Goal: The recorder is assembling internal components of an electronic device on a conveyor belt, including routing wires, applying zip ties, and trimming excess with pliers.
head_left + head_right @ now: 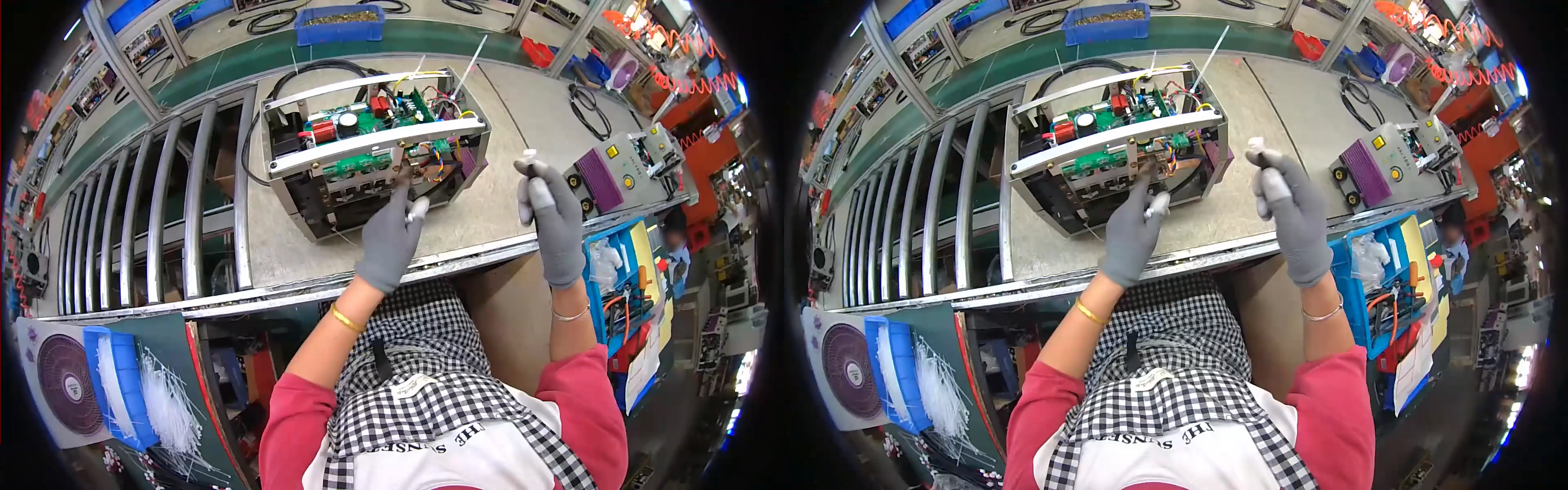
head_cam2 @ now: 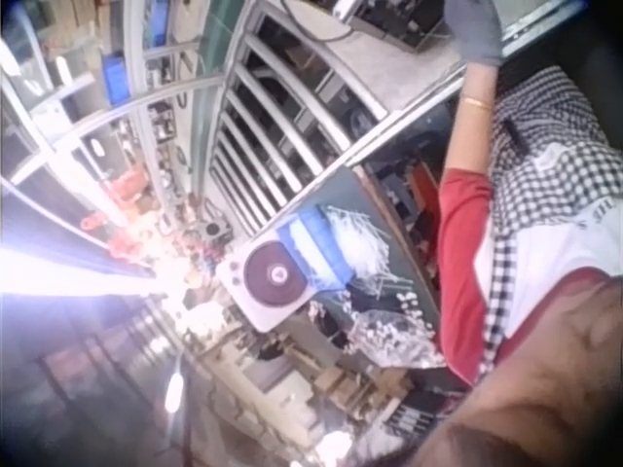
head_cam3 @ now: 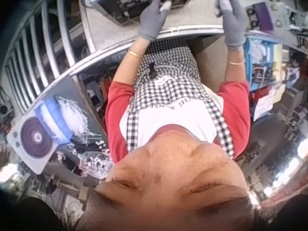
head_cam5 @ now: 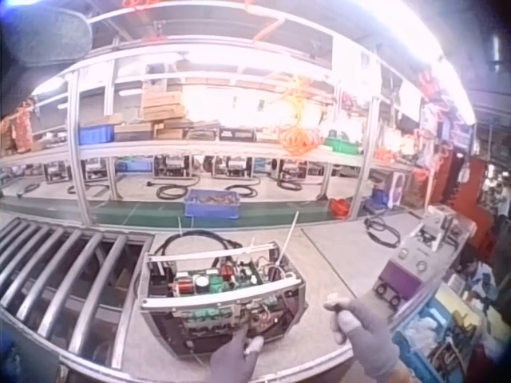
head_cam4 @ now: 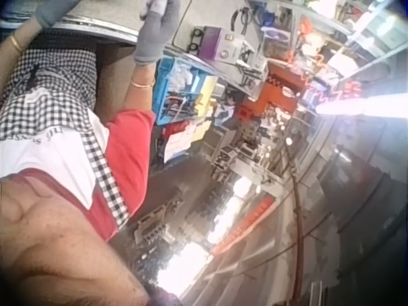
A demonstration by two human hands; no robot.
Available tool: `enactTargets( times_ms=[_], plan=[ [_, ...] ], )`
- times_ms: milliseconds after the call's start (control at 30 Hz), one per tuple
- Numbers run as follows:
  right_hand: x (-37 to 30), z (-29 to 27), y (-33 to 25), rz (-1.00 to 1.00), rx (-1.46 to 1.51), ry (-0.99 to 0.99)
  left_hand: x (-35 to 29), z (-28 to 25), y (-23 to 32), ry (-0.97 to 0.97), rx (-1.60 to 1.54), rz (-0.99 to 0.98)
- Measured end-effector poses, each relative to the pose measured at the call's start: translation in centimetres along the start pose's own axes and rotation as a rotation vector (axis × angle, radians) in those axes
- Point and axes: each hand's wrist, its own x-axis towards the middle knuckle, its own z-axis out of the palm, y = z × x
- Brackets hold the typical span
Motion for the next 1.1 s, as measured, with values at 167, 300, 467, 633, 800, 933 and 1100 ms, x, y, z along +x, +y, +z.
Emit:
enactTargets(
  times_ms=[167,300,467,633,800,933,1100],
  plan=[
    [1.4,1.8,-0.4,-0.309,-0.411,0.025,2.8,1.6,-1.6,0.172,0.199,0.104],
    [3.7,2.7,-1.6,-0.484,-0.718,-0.06,3.3,1.7,-2.3,0.159,0.337,0.165],
    [6.4,5.4,-2.0,-0.692,-0.833,-0.107,3.4,1.5,-2.6,0.131,0.473,0.207],
    [7.0,6.4,-2.0,-0.711,-1.079,-0.105,3.4,1.4,-2.9,0.14,0.43,0.255],
    [7.2,6.8,-2.2,-0.745,-1.15,-0.095,3.6,1.2,-3.0,0.102,0.445,0.228],
    [7.2,7.2,-2.1,-0.726,-1.219,-0.117,3.9,1.3,-2.9,0.173,0.348,0.294],
    [7.0,7.8,-2.2,-0.735,-1.28,-0.089,3.9,1.6,-3.1,0.139,0.349,0.252]
  ],
)
